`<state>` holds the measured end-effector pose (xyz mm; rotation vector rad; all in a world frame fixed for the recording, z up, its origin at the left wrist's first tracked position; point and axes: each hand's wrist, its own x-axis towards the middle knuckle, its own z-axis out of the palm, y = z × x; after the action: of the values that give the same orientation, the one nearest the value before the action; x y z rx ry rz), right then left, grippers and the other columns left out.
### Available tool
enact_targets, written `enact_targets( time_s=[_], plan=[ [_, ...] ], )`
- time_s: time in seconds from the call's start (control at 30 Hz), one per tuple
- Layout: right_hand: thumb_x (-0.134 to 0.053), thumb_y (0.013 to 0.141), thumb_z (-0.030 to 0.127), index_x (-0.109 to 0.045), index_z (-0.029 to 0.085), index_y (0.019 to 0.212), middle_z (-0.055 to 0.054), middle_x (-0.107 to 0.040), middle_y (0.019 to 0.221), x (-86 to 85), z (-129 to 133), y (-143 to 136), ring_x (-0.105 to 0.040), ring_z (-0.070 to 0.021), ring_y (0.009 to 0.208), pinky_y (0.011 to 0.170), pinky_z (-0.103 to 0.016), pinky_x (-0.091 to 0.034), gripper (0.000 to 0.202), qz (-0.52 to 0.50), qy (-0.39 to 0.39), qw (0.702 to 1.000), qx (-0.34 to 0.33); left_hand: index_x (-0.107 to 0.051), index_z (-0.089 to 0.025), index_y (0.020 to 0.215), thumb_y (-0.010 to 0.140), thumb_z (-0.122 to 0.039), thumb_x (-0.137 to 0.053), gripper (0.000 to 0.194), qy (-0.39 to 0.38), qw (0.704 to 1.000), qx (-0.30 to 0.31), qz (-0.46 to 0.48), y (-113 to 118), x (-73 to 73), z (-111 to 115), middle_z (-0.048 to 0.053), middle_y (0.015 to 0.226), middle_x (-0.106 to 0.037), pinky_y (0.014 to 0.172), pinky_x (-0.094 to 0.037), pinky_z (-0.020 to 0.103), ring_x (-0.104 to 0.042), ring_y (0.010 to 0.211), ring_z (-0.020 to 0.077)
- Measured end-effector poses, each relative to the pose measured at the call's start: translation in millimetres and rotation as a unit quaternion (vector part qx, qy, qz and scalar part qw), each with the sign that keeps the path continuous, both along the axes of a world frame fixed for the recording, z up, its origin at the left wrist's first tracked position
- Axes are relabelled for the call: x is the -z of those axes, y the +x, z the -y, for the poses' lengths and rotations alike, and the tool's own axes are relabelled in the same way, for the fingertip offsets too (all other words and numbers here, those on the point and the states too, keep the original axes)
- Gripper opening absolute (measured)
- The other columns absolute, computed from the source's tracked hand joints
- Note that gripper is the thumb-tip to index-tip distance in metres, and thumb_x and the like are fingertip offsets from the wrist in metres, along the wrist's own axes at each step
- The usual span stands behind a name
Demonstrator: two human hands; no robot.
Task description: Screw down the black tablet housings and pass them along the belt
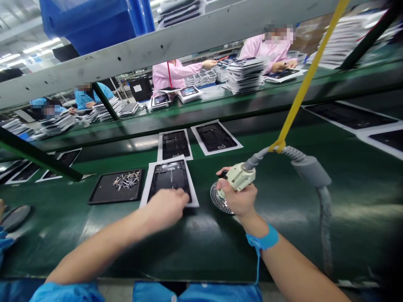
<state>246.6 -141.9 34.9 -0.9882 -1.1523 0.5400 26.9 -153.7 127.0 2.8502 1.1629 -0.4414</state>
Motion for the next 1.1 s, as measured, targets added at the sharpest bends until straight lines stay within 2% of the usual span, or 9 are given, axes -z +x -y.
enact_targets(
  time_s=[0.1, 0.23, 0.33, 0.47, 0.63, 0.77, 0.87, 0.97, 1.1],
  plan=[
    [-0.074, 0.083, 0.029, -0.07, 0.02, 0.098, -0.001, -0.073, 0.076, -1.1, -0.1, -1.4, -0.065, -0.0145, 0.052, 0.057, -0.03, -0.057, 0.018, -0.007, -0.006, 1.0, -0.005, -0.068, -0.017, 0.1, 0.093, -0.016, -0.052, 0.017, -0.056, 0.994, 0.088, 0.03, 12.8, 35.0, 58.8, 0.012, 0.091, -0.071, 0.059, -0.052, 0.041, -0.069, 0.075, 0.0279],
    [-0.075, 0.082, 0.031, -0.069, 0.02, 0.097, 0.001, -0.069, 0.067, -0.6, -0.8, -2.6, -0.065, -0.0158, 0.052, 0.057, -0.031, -0.058, 0.019, -0.017, -0.003, 1.0, -0.013, -0.068, -0.022, 0.099, 0.094, -0.022, -0.054, 0.015, -0.108, 0.979, 0.143, 0.097, 22.1, 75.8, 102.4, 0.013, 0.089, -0.072, 0.048, -0.042, 0.042, -0.068, 0.071, 0.0274],
    [-0.076, 0.082, 0.034, -0.069, 0.02, 0.096, 0.001, -0.068, 0.066, 0.1, -1.4, -2.5, -0.065, -0.016, 0.051, 0.055, -0.031, -0.058, 0.021, -0.025, -0.005, 1.0, -0.014, -0.068, -0.026, 0.095, 0.093, -0.026, -0.059, 0.009, -0.097, 0.979, 0.134, 0.117, 29.6, 89.1, 117.4, 0.008, 0.089, -0.075, 0.047, -0.037, 0.038, -0.066, 0.068, 0.0224],
    [-0.078, 0.08, 0.033, -0.069, 0.02, 0.097, -0.001, -0.072, 0.074, 0.3, -1.5, -2.2, -0.064, -0.0141, 0.05, 0.052, -0.029, -0.057, 0.022, -0.032, -0.008, 0.999, -0.013, -0.068, -0.027, 0.095, 0.089, -0.031, -0.067, 0.007, -0.07, 0.983, 0.11, 0.13, 31.5, 90.2, 122.7, 0.003, 0.092, -0.076, 0.054, -0.042, 0.034, -0.065, 0.071, 0.0176],
    [-0.078, 0.08, 0.032, -0.069, 0.019, 0.095, -0.001, -0.07, 0.07, -0.3, -0.8, -2.7, -0.063, -0.0143, 0.049, 0.051, -0.029, -0.057, 0.022, -0.03, -0.017, 0.999, -0.006, -0.069, -0.028, 0.093, 0.09, -0.036, -0.066, 0.009, -0.141, 0.968, 0.073, 0.195, -11.2, 78.1, 90.5, 0.005, 0.09, -0.075, 0.065, -0.052, 0.033, -0.071, 0.078, 0.0217],
    [-0.077, 0.081, 0.031, -0.07, 0.019, 0.094, 0.0, -0.068, 0.066, 0.8, -0.5, -2.9, -0.063, -0.0152, 0.05, 0.055, -0.031, -0.058, 0.02, -0.019, -0.023, 1.0, 0.002, -0.072, -0.022, 0.091, 0.096, -0.024, -0.055, 0.017, -0.028, 0.97, -0.172, 0.169, -88.2, 59.4, 28.3, 0.006, 0.094, -0.075, 0.075, -0.053, 0.03, -0.071, 0.085, 0.0209],
    [-0.078, 0.081, 0.032, -0.07, 0.019, 0.096, 0.0, -0.069, 0.067, 2.0, -0.9, -2.7, -0.064, -0.0162, 0.052, 0.057, -0.033, -0.059, 0.022, -0.015, -0.017, 1.0, -0.004, -0.073, -0.018, 0.092, 0.097, -0.02, -0.05, 0.024, 0.077, 0.936, -0.337, 0.073, -146.5, 50.4, -16.6, 0.012, 0.105, -0.075, 0.084, -0.053, 0.034, -0.071, 0.098, 0.026],
    [-0.078, 0.081, 0.033, -0.07, 0.019, 0.097, -0.001, -0.07, 0.069, 2.7, -1.5, -2.6, -0.065, -0.017, 0.053, 0.056, -0.033, -0.06, 0.023, -0.015, -0.01, 1.0, -0.008, -0.075, -0.019, 0.094, 0.096, -0.019, -0.049, 0.026, 0.096, 0.921, -0.376, 0.036, -182.6, 50.0, -41.7, 0.013, 0.111, -0.075, 0.089, -0.052, 0.035, -0.07, 0.104, 0.0278],
    [-0.079, 0.081, 0.034, -0.071, 0.019, 0.097, -0.001, -0.07, 0.068, 4.3, -1.9, -2.2, -0.065, -0.0166, 0.051, 0.056, -0.033, -0.06, 0.024, -0.014, -0.015, 1.0, -0.003, -0.076, -0.021, 0.098, 0.096, -0.022, -0.05, 0.026, 0.084, 0.929, -0.358, 0.05, -192.7, 54.8, -53.0, 0.011, 0.111, -0.076, 0.093, -0.051, 0.034, -0.07, 0.107, 0.0273]
  ],
)
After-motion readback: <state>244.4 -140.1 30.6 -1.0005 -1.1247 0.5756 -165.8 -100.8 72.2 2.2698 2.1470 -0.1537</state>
